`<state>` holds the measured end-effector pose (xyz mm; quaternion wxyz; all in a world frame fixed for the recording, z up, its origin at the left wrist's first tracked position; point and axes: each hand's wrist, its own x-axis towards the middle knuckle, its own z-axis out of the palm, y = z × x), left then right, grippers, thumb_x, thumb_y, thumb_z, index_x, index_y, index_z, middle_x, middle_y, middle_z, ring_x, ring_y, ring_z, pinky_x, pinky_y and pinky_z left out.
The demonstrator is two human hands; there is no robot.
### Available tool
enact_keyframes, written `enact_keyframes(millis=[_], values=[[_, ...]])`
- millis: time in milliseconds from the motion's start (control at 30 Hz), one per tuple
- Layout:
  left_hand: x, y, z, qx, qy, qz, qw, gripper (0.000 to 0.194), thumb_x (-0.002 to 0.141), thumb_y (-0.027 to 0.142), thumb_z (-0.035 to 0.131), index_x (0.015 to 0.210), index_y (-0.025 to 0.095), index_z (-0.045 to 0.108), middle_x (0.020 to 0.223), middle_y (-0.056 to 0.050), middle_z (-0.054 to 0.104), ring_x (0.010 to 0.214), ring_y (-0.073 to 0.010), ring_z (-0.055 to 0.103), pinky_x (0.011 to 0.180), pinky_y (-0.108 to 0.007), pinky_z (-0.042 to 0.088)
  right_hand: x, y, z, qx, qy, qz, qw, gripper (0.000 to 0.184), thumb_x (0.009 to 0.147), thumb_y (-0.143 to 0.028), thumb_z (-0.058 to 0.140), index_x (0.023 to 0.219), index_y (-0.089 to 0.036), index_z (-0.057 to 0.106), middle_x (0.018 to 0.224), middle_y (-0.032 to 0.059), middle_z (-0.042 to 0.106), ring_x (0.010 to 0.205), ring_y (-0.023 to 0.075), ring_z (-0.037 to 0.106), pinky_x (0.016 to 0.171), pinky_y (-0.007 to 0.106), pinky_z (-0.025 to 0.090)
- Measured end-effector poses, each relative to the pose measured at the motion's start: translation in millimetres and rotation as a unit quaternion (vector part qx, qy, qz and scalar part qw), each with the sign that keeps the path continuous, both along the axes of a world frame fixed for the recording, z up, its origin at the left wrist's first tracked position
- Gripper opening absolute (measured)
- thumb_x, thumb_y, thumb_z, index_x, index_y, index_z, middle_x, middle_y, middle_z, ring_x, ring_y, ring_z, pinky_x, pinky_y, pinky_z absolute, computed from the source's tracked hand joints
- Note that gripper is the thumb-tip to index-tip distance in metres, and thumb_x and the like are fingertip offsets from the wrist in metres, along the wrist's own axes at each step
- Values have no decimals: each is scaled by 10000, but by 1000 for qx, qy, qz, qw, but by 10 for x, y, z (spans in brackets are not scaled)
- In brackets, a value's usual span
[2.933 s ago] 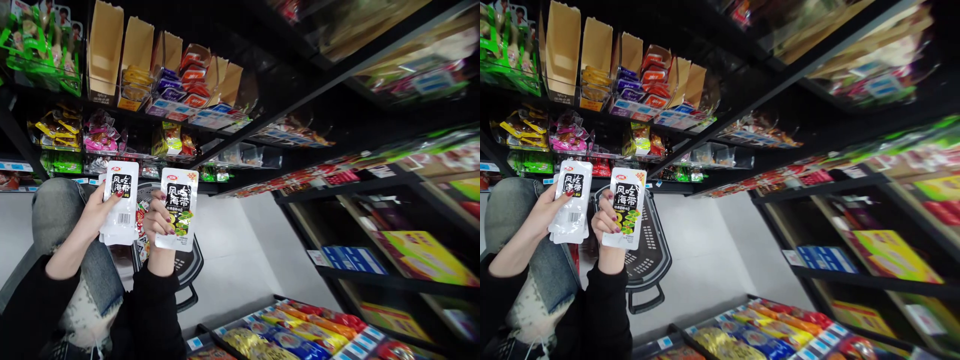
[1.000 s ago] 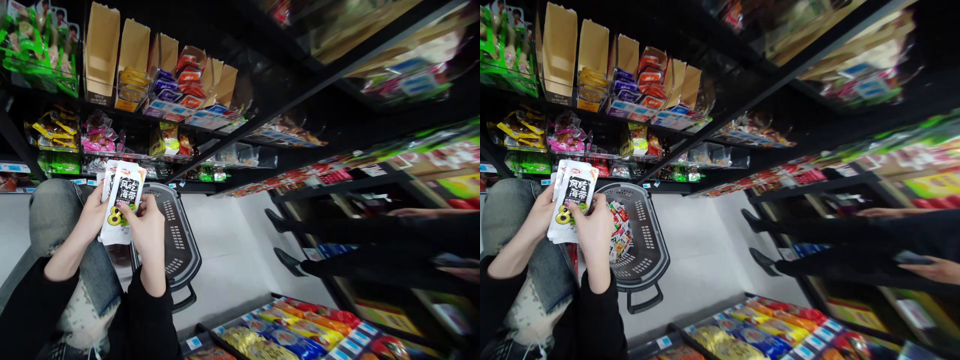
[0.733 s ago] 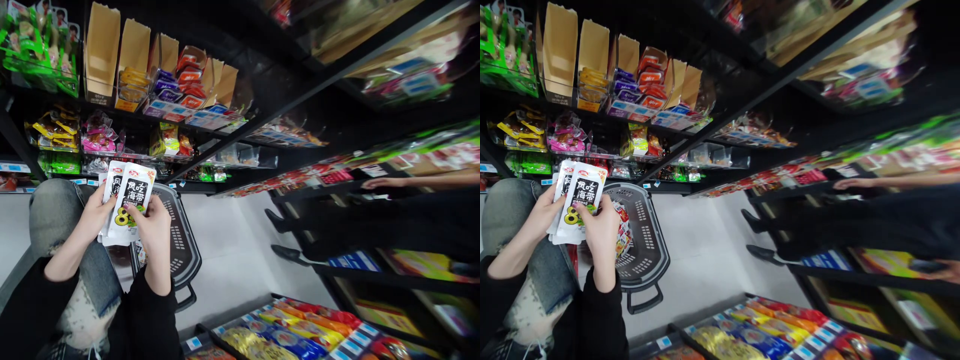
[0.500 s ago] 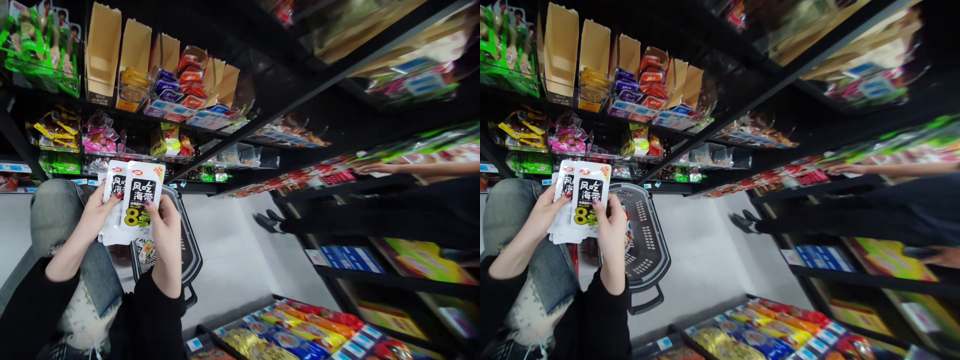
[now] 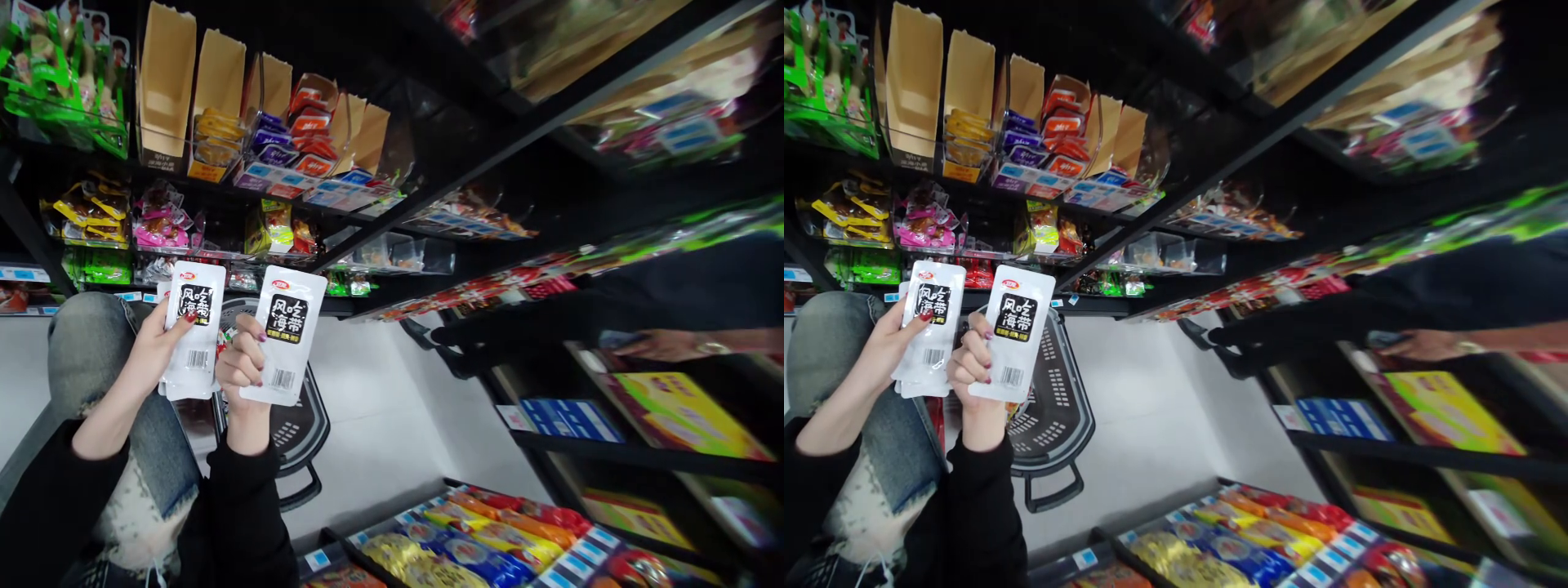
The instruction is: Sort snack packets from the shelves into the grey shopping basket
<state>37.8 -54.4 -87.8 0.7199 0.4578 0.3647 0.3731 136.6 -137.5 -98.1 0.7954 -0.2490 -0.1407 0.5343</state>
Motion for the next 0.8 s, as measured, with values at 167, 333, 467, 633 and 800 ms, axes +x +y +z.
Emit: enact_keyframes(millis=[167,333,467,633,800], values=[[3,-1,-2,-12,6,-3,1000,359,683,342,697,997,175,643,980,-34,690,880,-192,608,780,-288,472,49,20,90,28,42,-30,998,134,897,-284,481,790,-238,414,504,-138,246,372,48,-47,329,151,104],[10,-8,-13,-21,3,1,1000,374,678,342,706,1005,174,639,1006,-32,687,881,-185,604,778,-285,474,63,73,136,-40,13,-80,996,142,882,-234,486,761,-226,413,530,-128,200,417,61,-65,341,186,56],[-2,-7,-30,-15,-1,-6,1000,349,703,346,695,1007,182,646,1009,-31,690,879,-184,610,783,-287,474,55,33,131,-74,-51,-35,995,264,875,-389,462,691,-240,345,486,-130,150,365,53,-58,334,201,47],[-24,-3,-62,4,2,-15,1000,336,744,336,670,1052,201,649,1095,-36,681,1001,-196,605,889,-303,447,91,-63,237,-189,-283,-78,937,287,796,-441,556,681,-229,400,553,-77,370,425,77,315,445,214,300],[-3,-21,-57,-24,-21,1,999,382,747,357,664,1091,193,637,1107,-60,685,1045,-231,612,915,-349,468,101,-42,261,-321,-506,-173,782,259,827,-407,481,670,-211,419,608,-50,444,577,109,412,566,233,343]])
